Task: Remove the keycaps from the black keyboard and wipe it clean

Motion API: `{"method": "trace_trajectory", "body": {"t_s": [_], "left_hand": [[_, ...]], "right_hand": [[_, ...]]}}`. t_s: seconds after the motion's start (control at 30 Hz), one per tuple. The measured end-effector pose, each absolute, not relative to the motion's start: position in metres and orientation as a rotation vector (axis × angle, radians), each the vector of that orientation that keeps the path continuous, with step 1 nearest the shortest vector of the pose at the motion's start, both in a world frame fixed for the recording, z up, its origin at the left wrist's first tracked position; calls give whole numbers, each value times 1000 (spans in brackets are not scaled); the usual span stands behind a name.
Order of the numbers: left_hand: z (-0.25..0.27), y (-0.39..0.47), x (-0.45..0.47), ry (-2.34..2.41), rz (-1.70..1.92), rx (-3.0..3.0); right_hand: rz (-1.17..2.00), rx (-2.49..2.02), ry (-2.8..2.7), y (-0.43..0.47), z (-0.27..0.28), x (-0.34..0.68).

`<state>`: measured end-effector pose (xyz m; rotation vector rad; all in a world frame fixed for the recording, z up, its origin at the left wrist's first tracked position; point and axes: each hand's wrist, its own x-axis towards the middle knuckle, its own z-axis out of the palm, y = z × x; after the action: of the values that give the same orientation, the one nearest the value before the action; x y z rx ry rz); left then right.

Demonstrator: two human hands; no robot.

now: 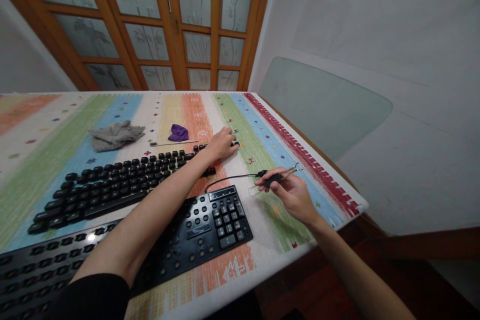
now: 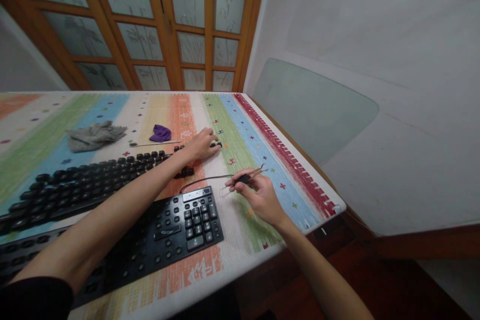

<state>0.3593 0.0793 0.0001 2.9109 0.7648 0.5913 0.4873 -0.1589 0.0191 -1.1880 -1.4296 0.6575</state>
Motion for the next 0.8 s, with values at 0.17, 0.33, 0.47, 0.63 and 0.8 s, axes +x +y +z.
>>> {"method": "trace_trajectory", "body": {"t_s": [0.17,0.33,0.47,0.63,0.8], "left_hand": [[14,70,342,745,680,2893],[21,44,300,649,714,2894],[17,11,258,501,726,2872],[14,-35,214,423,645,2798],[8,-63,188,434,617,2760]], "right_hand": [[707,-1175,-1436,-161,15,486],[829,-1161,-1554,-159,13,470],[917,-1180,-1667,-154,9,454],[795,-1252,-1806,-147,5,444],[881,-1281,-1746,-143,3,438]]}}
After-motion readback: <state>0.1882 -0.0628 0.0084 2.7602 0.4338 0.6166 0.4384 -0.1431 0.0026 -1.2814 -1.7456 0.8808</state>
